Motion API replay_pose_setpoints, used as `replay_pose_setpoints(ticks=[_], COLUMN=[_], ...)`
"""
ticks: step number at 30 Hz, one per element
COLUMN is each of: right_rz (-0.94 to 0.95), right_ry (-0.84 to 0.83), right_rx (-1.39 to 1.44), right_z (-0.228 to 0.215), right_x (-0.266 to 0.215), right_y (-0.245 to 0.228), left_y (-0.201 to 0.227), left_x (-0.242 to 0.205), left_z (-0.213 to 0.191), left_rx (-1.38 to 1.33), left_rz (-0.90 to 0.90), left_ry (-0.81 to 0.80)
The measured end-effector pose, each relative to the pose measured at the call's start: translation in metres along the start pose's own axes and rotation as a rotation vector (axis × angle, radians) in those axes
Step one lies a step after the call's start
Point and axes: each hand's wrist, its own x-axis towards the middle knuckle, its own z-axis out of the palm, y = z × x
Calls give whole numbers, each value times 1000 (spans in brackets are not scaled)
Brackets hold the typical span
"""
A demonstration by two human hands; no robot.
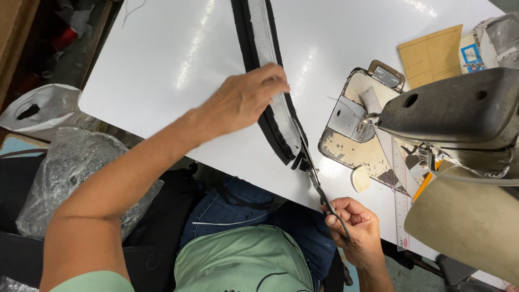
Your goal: The person measures and marks a long strip of black fabric using a ruler and pencil. They then use scissors to cut the fabric along the marked lines, trimming the edges to create a finished piece.
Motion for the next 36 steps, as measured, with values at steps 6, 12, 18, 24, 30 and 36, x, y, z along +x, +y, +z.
replay_pose_setpoints(ticks=[6, 12, 18, 24, 30, 36], right_rz=[5, -7, -92, -73, 10, 2], right_ry=[22, -1, -71, -211, -315, -304], right_rx=[-31, -22, 6, 132, 298, 306], right_z=[-2, -1, 10, 4, -23, -13], right_x=[1, 1, 12, 13, -1, -3], right_y=[2, 2, -3, -5, 5, -11], left_y=[-30, -42, -46, -46, -45, -44], left_x=[9, 7, 3, 3, 1, -1], left_z=[-17, -21, -17, -19, -18, -19], left_rx=[75, 117, 177, 171, 145, 135], left_rz=[-110, -192, -165, -181, -175, -182], left_ry=[-207, -472, -479, -498, -460, -435])
